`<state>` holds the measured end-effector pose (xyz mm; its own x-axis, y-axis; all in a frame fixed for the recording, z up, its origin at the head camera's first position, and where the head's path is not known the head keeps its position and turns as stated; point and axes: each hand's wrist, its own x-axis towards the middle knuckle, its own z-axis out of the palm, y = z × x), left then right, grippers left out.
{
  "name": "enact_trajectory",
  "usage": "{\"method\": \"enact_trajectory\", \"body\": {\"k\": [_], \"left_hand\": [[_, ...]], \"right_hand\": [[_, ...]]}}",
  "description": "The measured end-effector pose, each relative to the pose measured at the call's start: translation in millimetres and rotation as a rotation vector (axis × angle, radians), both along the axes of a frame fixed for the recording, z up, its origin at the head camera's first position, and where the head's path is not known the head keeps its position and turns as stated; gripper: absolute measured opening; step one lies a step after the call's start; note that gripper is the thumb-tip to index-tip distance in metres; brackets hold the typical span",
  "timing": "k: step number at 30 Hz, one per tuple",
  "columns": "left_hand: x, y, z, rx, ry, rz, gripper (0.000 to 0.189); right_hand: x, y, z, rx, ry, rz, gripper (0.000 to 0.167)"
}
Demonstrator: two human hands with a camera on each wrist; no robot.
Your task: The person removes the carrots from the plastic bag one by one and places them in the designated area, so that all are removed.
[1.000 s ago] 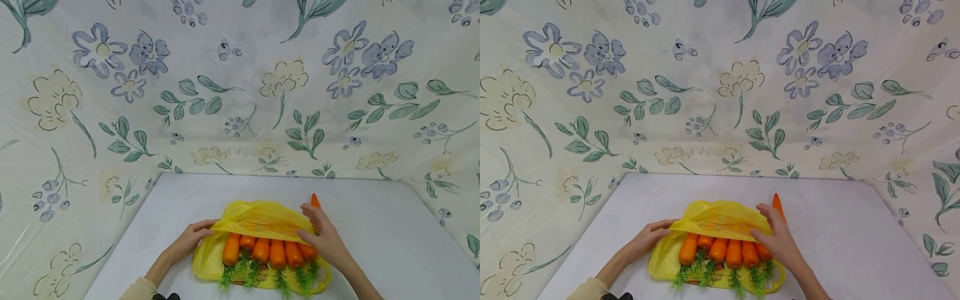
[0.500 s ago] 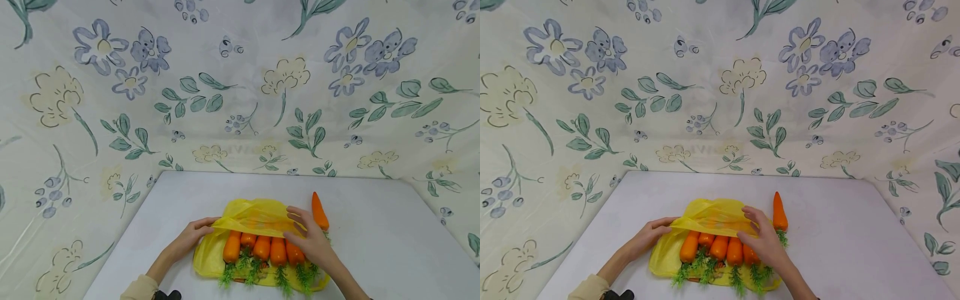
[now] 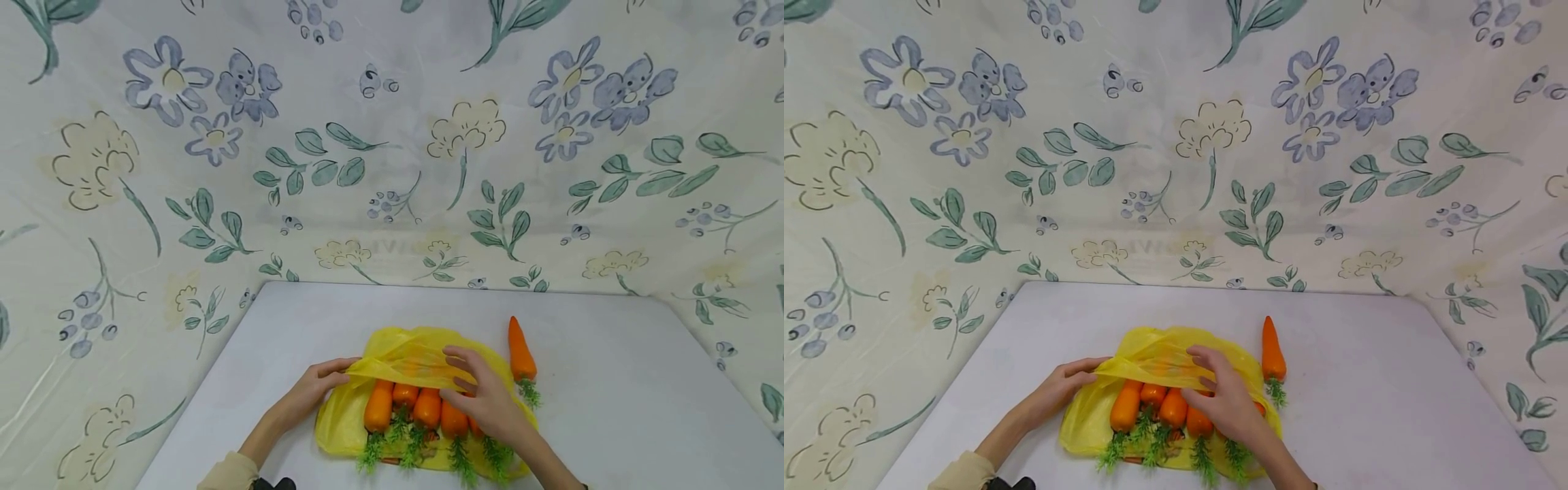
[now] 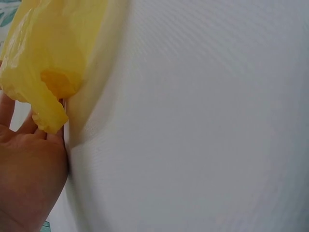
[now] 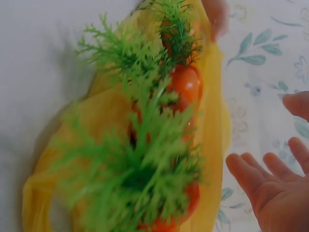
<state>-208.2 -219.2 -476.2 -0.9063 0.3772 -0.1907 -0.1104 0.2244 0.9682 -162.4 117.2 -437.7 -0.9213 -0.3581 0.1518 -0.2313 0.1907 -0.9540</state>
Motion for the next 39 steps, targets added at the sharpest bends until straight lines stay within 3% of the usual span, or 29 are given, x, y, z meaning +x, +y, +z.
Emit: {"method": "enact_trajectory", "body": {"k": [6,14,28,39], "left_hand": [[-0.2,-0.4,-1.1,-0.012,0.009,0.008,0.046],[-0.8,1.6,-2.8,-0.006,0.008,0.017,0.047],[0.5,2.1,-0.4,-0.002,0.017,0.004,0.047],[0.3,1.6,-1.1,0.001,0.019,0.007,0.046]], "right_hand": [[-0.7,-11.2,0.9,0.02,0.035,0.022,0.057],[4.3,-27.4,-3.5,-0.005,-0.044,0.093,0.056],[12.6,-46.4,-4.4,0.208,-0.032,0.138,0.054],[7.2,-53.5,-5.3,0.234,-0.071,0.141,0.053]]}}
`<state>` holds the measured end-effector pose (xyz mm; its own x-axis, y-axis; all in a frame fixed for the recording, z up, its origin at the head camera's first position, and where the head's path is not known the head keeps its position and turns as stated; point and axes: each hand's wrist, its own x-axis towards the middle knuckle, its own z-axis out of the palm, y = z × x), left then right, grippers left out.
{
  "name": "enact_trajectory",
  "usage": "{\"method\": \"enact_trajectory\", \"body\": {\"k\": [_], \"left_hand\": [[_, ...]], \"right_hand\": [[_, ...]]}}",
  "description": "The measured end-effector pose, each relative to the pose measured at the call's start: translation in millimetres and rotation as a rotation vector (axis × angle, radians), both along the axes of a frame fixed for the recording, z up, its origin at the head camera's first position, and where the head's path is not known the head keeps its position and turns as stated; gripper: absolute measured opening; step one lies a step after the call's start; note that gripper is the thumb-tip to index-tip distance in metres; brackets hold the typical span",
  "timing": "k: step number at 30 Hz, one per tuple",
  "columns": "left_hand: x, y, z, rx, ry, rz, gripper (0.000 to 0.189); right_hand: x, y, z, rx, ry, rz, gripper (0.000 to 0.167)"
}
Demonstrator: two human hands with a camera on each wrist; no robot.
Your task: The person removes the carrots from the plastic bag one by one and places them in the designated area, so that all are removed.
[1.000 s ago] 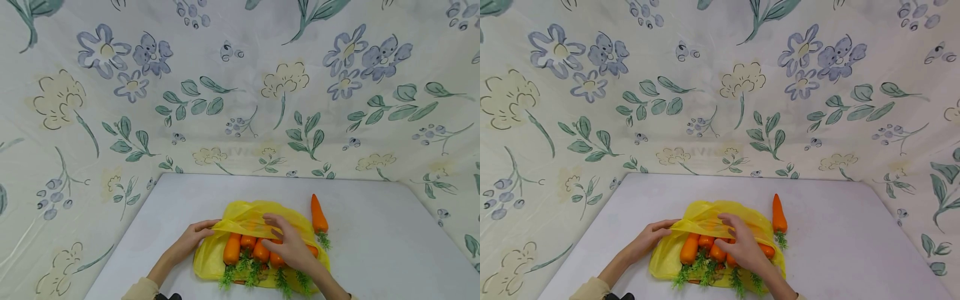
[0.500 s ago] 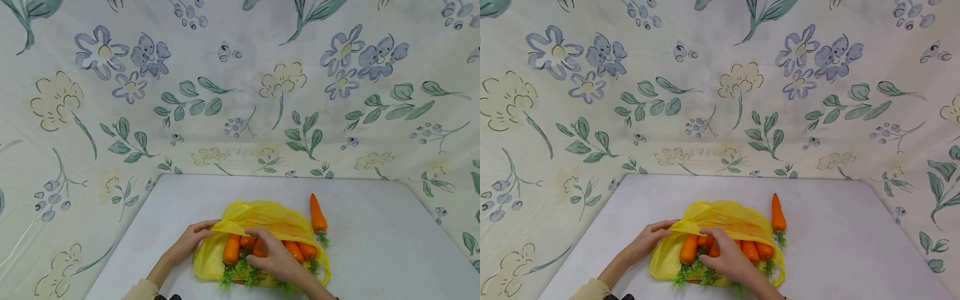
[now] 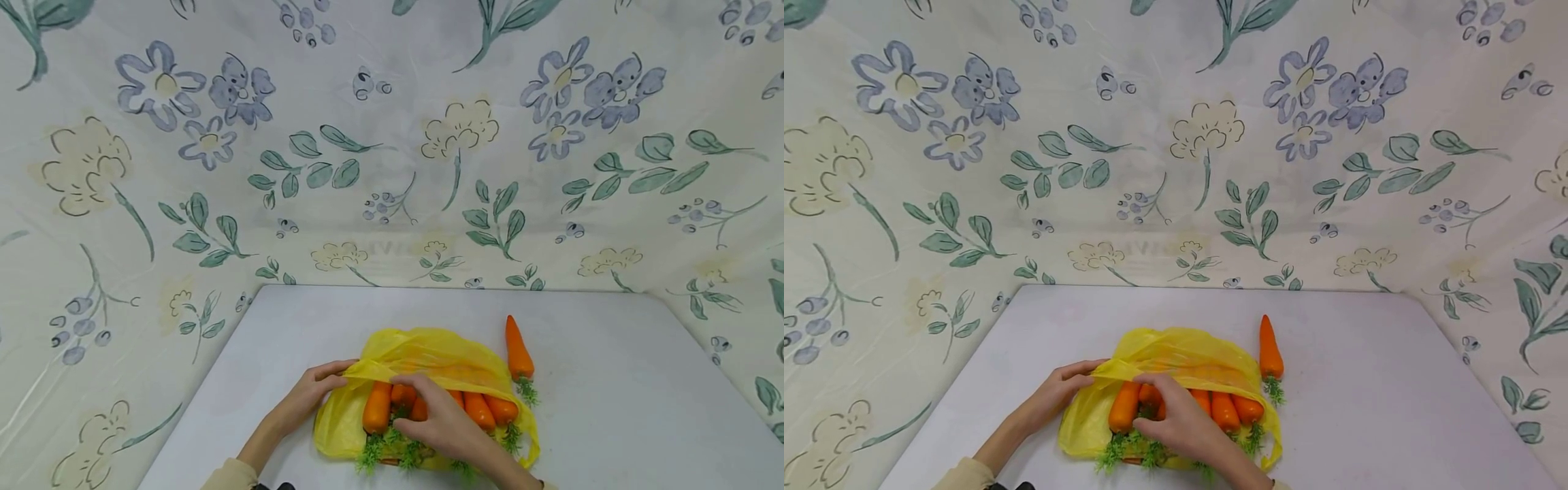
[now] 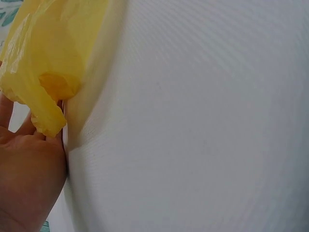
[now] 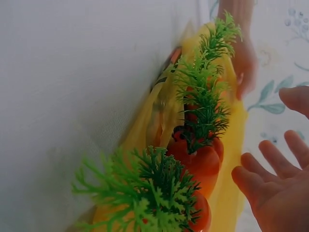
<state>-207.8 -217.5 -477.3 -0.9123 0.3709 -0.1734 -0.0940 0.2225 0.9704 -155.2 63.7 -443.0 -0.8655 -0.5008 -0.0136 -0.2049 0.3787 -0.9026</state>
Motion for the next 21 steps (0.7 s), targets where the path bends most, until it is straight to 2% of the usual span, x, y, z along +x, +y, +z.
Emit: {"method": "enact_trajectory", "body": {"k": [8,14,21], "left_hand": [[-0.1,-0.5,0.5,-0.006,0.005,0.001,0.046],[0.3,-1.1,-0.6,-0.007,0.01,0.008,0.045],[-0.1,-0.2,0.5,-0.011,0.005,0.011,0.046]], "right_hand": [[-5.8,-6.8,-2.9,0.049,0.032,0.054,0.052],[-11.7,-12.5,-10.0,0.136,0.129,0.105,0.046],[-12.9,-16.8,-11.6,0.124,0.242,0.086,0.04]]}}
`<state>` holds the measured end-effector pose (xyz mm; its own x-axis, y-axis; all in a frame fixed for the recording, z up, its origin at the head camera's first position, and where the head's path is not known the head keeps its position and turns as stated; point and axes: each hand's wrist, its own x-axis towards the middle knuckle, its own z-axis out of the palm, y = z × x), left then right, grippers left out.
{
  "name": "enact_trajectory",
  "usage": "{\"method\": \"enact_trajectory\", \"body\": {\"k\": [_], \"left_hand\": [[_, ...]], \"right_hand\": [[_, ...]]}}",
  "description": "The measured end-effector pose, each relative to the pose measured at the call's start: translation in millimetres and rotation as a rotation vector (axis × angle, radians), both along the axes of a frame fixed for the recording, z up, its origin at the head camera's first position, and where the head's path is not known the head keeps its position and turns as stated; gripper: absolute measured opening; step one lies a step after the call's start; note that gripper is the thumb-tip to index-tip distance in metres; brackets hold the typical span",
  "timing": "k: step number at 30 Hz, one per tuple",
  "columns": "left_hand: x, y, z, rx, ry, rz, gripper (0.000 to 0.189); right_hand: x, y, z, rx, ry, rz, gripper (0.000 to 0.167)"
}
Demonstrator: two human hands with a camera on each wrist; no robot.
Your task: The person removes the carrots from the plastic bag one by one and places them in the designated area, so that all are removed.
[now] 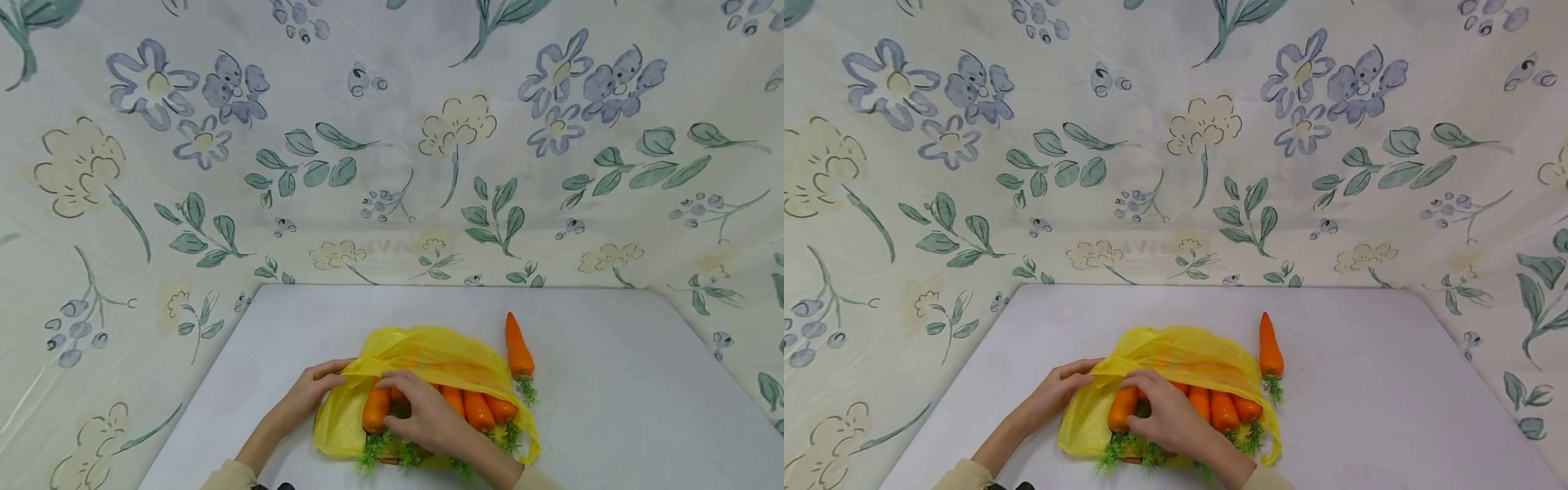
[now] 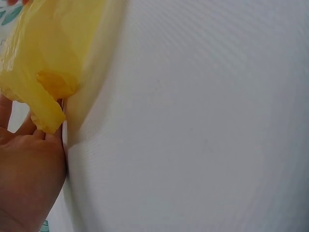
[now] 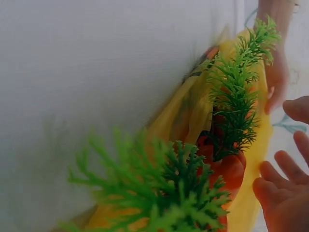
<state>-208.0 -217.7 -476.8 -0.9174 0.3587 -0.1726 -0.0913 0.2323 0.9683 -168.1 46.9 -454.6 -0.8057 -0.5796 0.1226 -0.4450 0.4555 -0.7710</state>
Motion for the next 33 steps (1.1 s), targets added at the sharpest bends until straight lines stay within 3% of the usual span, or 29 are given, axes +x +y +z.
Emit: {"method": "enact_trajectory", "body": {"k": [16,24,33], "left_hand": [[-0.7,1.2,1.2,0.0,-0.005,0.004,0.046],[-1.1,1.1,0.5,0.008,0.003,-0.019,0.046],[-1.2,0.4,1.3,0.002,-0.004,-0.019,0.046]], "right_hand": [[-5.2,-10.8,-0.4,0.211,0.068,0.049,0.048],[-10.9,-15.6,-5.1,0.265,0.106,0.102,0.053],[-9.5,-19.0,-12.7,0.353,0.255,0.151,0.059]]}}
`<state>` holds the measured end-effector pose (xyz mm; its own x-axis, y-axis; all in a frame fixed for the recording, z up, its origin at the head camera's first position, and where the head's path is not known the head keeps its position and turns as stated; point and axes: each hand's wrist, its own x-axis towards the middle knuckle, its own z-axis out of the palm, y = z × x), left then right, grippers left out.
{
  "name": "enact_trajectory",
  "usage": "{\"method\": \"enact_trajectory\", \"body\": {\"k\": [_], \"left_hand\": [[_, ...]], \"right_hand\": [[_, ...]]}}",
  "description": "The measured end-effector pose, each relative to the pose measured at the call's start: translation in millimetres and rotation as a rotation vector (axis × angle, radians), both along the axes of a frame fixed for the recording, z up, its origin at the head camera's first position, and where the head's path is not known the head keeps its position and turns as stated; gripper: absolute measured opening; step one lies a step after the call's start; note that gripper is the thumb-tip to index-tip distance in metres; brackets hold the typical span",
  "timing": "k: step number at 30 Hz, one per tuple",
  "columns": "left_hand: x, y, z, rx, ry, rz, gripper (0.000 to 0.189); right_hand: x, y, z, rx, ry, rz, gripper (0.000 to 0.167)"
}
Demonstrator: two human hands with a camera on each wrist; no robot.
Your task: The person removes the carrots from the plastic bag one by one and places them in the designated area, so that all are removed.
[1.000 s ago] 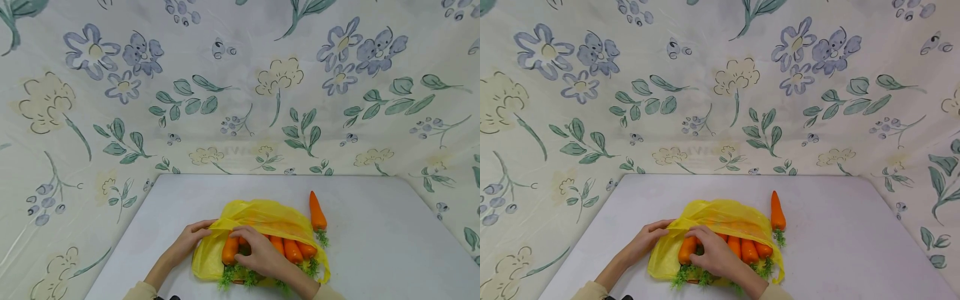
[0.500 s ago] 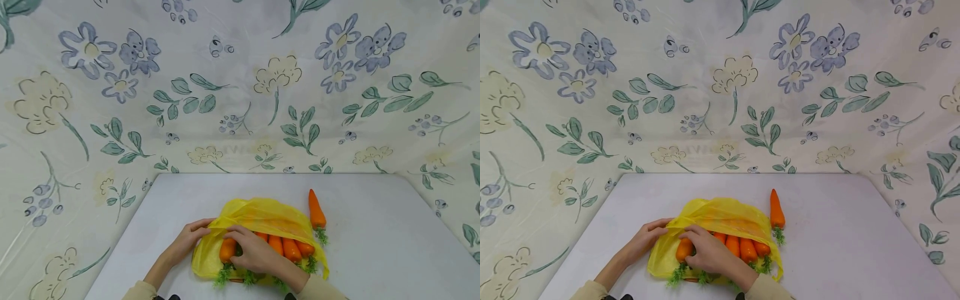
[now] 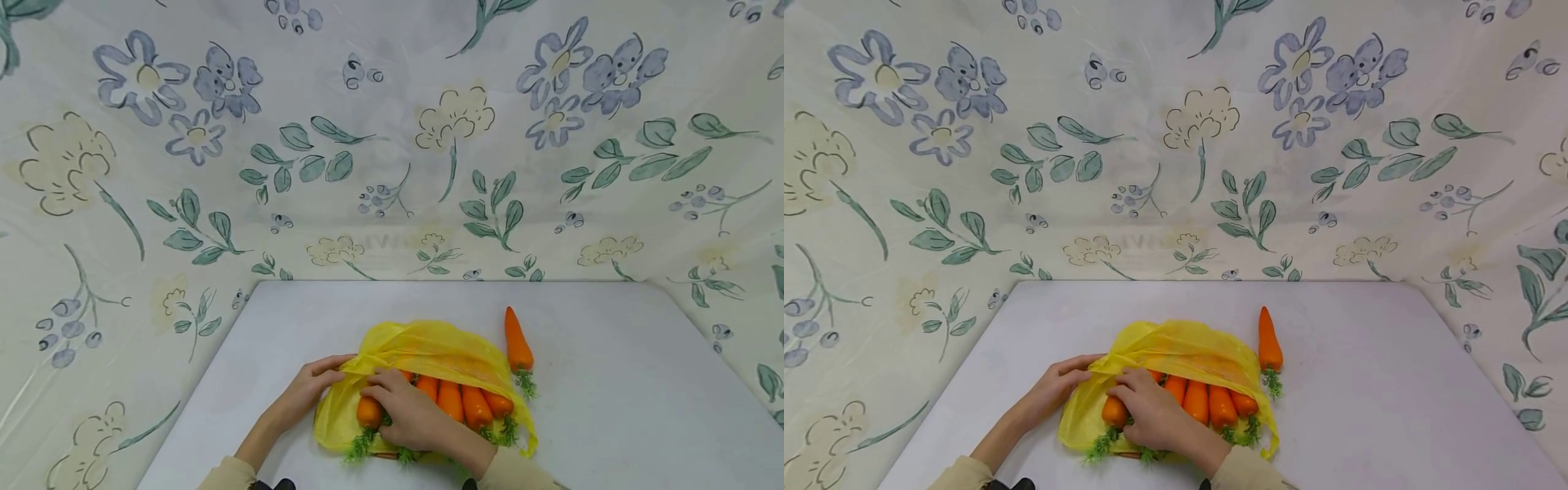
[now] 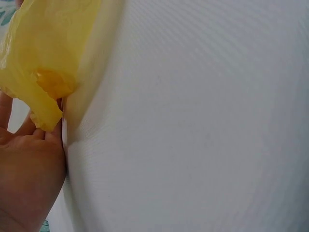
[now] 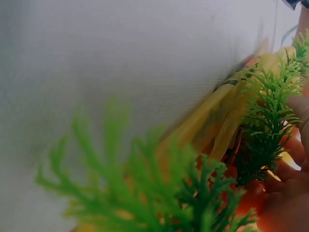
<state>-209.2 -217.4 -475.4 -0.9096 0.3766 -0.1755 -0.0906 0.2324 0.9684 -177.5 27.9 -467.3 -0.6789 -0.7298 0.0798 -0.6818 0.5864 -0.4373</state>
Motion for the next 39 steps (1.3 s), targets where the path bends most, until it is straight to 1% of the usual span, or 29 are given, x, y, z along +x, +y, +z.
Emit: {"method": "enact_trajectory", "body": {"k": [2,10,17,24,28,33,39], "left_hand": [[0.1,0.2,-0.2,-0.003,0.001,0.003,0.046],[0.2,1.3,-0.3,-0.005,-0.001,0.012,0.046],[0.4,1.9,0.8,-0.004,-0.007,0.02,0.045],[0.2,3.6,2.3,-0.012,-0.008,0.03,0.044],[-0.1,3.9,1.4,-0.01,-0.013,0.031,0.045],[0.0,2.8,0.7,0.006,-0.024,0.031,0.045],[0.1,1.4,0.5,0.006,-0.018,0.02,0.045]], "right_hand": [[0.4,-1.1,-0.6,0.004,0.027,0.003,0.058],[2.1,-5.4,-1.7,0.027,0.083,-0.004,0.056],[2.7,-8.8,-1.3,0.013,0.07,-0.012,0.051],[4.6,-6.9,-5.5,0.0,0.102,0.01,0.049],[5.2,-5.5,-7.3,-0.019,0.086,0.005,0.05],[5.6,-3.1,-5.5,-0.047,0.052,0.0,0.05],[6.5,0.0,0.7,-0.053,-0.03,-0.017,0.051]]}}
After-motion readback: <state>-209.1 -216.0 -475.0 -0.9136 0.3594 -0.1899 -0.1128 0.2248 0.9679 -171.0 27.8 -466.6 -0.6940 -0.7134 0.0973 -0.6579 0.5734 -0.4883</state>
